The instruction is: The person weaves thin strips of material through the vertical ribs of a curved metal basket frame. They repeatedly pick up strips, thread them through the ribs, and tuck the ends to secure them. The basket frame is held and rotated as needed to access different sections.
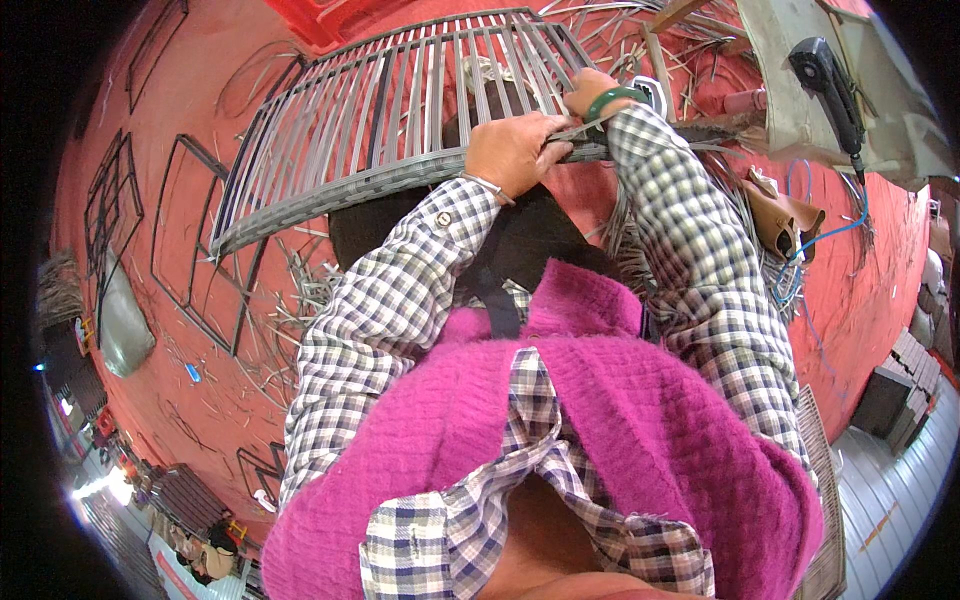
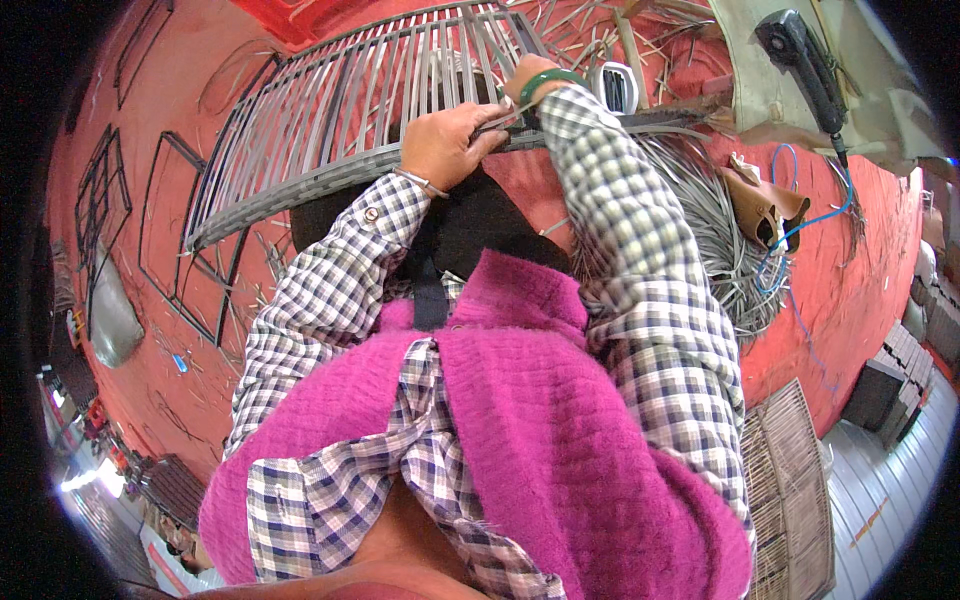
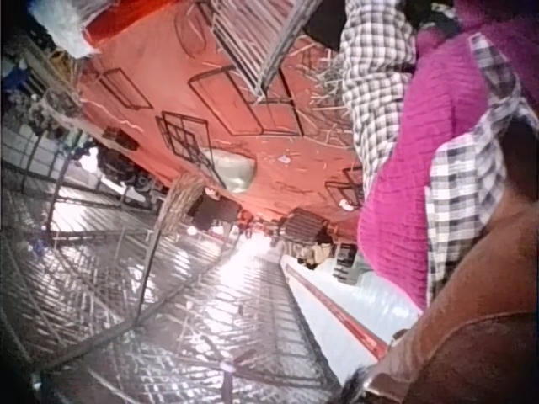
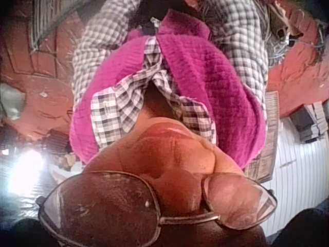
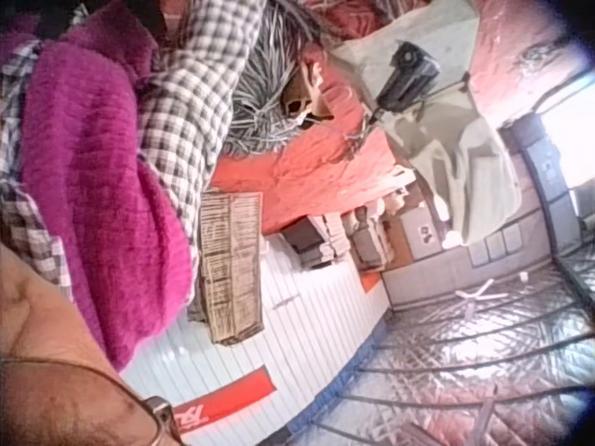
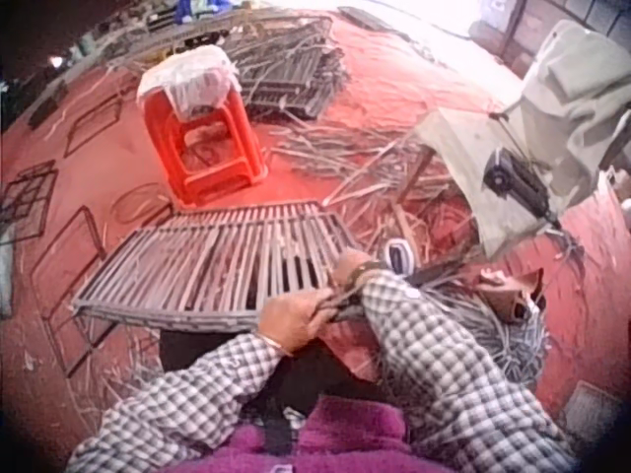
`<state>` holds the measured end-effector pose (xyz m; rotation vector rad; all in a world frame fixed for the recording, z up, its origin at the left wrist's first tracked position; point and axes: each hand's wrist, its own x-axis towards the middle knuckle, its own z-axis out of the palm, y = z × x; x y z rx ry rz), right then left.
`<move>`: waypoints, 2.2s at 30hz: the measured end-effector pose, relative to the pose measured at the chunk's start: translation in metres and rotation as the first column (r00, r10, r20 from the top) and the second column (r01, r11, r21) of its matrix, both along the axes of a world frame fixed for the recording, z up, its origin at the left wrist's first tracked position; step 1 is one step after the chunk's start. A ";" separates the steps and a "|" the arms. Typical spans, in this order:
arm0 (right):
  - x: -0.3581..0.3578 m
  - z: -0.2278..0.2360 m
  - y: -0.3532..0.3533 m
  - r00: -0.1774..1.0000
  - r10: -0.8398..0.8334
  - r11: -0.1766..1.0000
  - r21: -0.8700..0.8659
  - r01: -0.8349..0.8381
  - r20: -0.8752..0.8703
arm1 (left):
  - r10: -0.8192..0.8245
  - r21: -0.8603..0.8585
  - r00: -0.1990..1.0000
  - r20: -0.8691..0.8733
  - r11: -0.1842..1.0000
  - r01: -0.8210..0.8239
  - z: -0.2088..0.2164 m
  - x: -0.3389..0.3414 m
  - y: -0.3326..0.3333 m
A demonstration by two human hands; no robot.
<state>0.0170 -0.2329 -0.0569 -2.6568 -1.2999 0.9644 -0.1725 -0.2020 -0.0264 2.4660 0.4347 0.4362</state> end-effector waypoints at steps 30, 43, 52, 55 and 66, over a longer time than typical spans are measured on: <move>0.028 0.030 -0.068 0.939 -0.224 0.676 0.652 0.342 -0.261 | -0.116 -0.391 0.981 -0.153 0.919 0.048 -0.002 0.052 -0.003; 0.012 0.025 -0.018 0.972 0.018 1.000 0.009 -0.021 0.234 | 0.058 -0.278 0.927 -0.370 0.945 -0.171 -0.016 0.075 -0.005; 0.033 0.018 -0.023 0.997 -0.054 0.996 -0.072 0.058 0.058 | 0.074 -0.329 0.900 -0.430 0.915 -0.233 -0.010 0.082 -0.006; 0.039 0.024 -0.046 0.852 -0.315 0.938 0.001 0.347 -0.418 | 0.067 -0.553 0.930 -0.361 0.788 -0.271 -0.023 0.080 -0.001; 0.018 0.020 -0.025 0.959 0.152 0.968 -0.234 -0.095 0.240 | 0.255 -0.718 0.957 -0.137 0.640 -0.273 -0.072 0.088 0.004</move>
